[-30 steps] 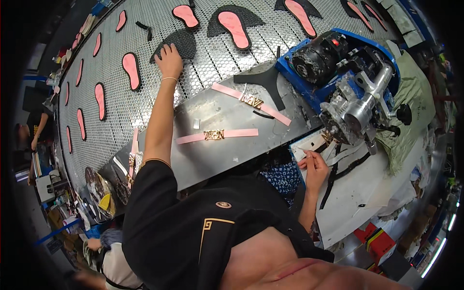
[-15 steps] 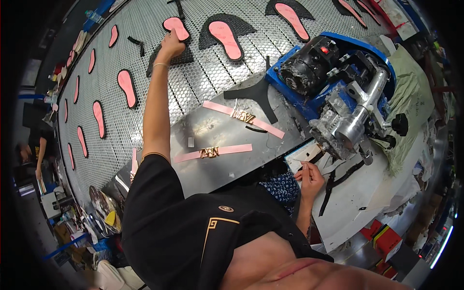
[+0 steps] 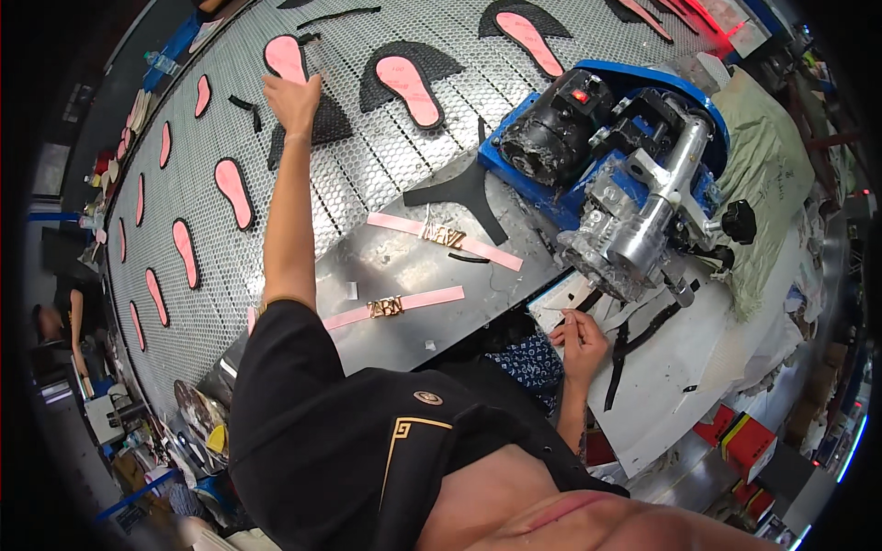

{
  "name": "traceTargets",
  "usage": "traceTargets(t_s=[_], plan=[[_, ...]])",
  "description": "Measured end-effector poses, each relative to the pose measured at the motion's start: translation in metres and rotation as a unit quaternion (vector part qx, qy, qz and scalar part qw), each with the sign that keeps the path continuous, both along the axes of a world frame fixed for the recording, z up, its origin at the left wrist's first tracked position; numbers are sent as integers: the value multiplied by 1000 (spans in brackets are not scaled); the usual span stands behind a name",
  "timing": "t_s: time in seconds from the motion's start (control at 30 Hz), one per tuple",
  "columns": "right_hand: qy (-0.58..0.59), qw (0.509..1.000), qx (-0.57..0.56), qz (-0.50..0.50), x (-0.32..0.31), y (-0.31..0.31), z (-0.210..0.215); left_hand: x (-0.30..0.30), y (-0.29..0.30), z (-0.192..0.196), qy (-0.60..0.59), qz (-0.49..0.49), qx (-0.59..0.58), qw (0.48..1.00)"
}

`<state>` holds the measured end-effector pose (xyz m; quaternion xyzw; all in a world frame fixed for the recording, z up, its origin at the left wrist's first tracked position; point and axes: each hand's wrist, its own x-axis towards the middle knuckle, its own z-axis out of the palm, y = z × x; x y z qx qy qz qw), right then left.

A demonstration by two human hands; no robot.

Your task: The person assembles sandals by picking up black mesh insoles and pink straps from a metal workbench. They place the insoles onto a blue machine, align them, and then attach the straps. The person occasionally touches their face and adjusts the camera during the process.

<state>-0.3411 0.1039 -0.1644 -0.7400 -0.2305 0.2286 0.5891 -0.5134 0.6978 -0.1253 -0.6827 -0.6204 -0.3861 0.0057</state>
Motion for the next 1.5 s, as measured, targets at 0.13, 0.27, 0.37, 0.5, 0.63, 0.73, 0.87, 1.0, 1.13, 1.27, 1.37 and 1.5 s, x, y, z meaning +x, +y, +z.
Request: traceTargets(t_s=[0.13,0.27,0.37,0.5,0.63,0.73,0.87,1.0,1.13,1.27,1.37,1.5], plan=[[-11,1000,5,-3,1,-2,-3,-38,-70,0,16,-31,26,999],[-26,999,-5,24,-1,1,-3,-67,-86,-30,-17,-52,-143,988],[-16,1000,-4,24,0,1,-5,-44,-88,-21,-54,-57,-194,978],[-15,1000,0,24,0,3,-2,-23,-27,29,-89,-109,-61,988],[-20,1000,-1,22,-1,4,-1,-4,48,75,-8,-104,15,994],[-13,1000,5,14,1,1,-4,15,50,92,-15,-68,-66,995],[-22,1000,9,12,0,2,0,16,44,108,-44,-69,-25,996],[-19,1000,4,19,0,0,0,9,22,127,-86,-95,-27,991],[-26,999,15,27,0,-1,-3,-13,3,129,-89,-176,61,978],[-107,993,-10,49,-9,3,14,-46,-55,139,-120,-285,31,950],[-169,974,96,114,-24,36,53,-57,-146,164,-179,-389,-28,903],[-334,920,141,153,-43,130,129,-93,-227,164,-248,-519,-137,806]])
